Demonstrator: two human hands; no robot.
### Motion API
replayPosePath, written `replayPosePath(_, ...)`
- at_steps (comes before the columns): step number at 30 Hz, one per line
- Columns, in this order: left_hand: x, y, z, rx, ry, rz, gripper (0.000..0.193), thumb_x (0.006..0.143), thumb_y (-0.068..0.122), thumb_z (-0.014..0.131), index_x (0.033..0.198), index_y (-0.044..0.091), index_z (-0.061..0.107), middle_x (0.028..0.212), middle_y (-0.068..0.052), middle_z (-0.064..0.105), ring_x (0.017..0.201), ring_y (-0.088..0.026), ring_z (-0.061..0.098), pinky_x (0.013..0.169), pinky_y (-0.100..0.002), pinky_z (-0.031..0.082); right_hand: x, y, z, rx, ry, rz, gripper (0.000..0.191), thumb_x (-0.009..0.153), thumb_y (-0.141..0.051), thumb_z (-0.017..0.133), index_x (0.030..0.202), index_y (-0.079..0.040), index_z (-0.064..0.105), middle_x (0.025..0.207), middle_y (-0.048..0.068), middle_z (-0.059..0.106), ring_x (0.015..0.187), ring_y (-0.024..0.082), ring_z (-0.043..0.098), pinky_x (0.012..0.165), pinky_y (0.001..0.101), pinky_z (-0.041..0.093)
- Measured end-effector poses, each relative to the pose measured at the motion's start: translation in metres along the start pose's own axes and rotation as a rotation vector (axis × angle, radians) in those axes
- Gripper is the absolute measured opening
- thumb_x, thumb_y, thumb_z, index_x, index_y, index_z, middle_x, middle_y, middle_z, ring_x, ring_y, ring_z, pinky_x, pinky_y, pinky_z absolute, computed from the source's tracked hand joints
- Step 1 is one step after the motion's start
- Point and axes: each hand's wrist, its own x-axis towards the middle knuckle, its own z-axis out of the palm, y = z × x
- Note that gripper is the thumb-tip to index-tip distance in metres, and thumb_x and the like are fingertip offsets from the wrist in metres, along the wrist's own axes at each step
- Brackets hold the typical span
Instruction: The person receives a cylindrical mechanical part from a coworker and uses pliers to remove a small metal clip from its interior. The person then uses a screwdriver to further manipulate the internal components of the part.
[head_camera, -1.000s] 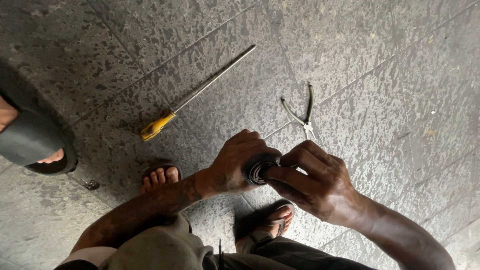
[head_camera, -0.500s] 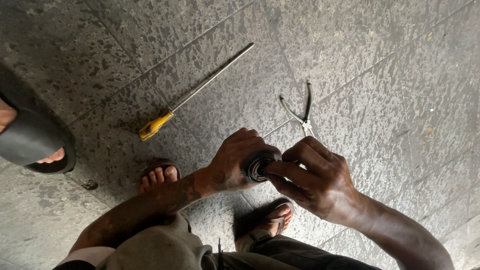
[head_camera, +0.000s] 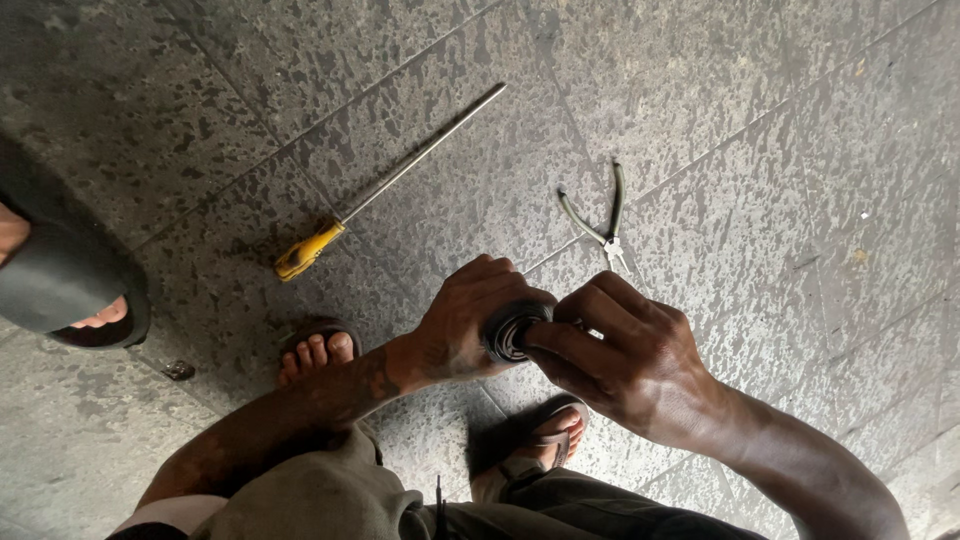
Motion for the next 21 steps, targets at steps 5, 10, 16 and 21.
replayPosePath(5, 0.000, 0.002, -0.003, -0.005, -0.004, -0.019, 0.049, 0.083, 0.028, 0.089, 0.118, 0.008, 0.063, 0.089, -0.003, 0.066, 0.086, -0.018, 0.063, 0.081, -0.038, 0.049, -0.003, 0.001, 0.004, -0.060, 0.022, -0.019, 0.021, 0.085, -0.021, 0.084, 0.103, -0.011, 0.078, 0.088, 0.003, 0.071, 0.082, 0.015, 0.067, 0.060, 0.0250, 0.058)
replayPosePath(10, 0.003, 0.003, -0.004, -0.034, 0.013, 0.001, 0.043, 0.085, 0.026, 0.089, 0.116, 0.010, 0.065, 0.088, -0.002, 0.065, 0.084, -0.016, 0.062, 0.079, -0.037, 0.049, -0.010, 0.004, 0.009, -0.072, 0.118, -0.049, 0.019, 0.087, -0.023, 0.086, 0.103, -0.015, 0.080, 0.087, 0.000, 0.067, 0.078, 0.011, 0.063, 0.057, 0.0226, 0.056)
replayPosePath(16, 0.006, 0.010, -0.012, -0.190, 0.023, -0.055, 0.029, 0.088, 0.021, 0.086, 0.111, 0.012, 0.070, 0.091, 0.001, 0.067, 0.080, -0.015, 0.058, 0.076, -0.034, 0.048, -0.027, 0.027, -0.002, 0.113, 0.331, 0.058, 0.014, 0.087, -0.017, 0.087, 0.096, -0.016, 0.077, 0.091, 0.003, 0.063, 0.078, 0.008, 0.062, 0.056, 0.0196, 0.052)
replayPosePath(21, 0.008, 0.020, -0.018, -0.373, 0.046, -0.171, 0.022, 0.089, 0.017, 0.084, 0.107, 0.013, 0.071, 0.095, 0.002, 0.071, 0.079, -0.012, 0.058, 0.073, -0.031, 0.049, -0.032, 0.047, 0.025, 0.162, 0.392, -0.085, 0.014, 0.090, -0.013, 0.081, 0.100, -0.010, 0.071, 0.100, 0.006, 0.069, 0.088, 0.014, 0.068, 0.066, 0.0251, 0.062)
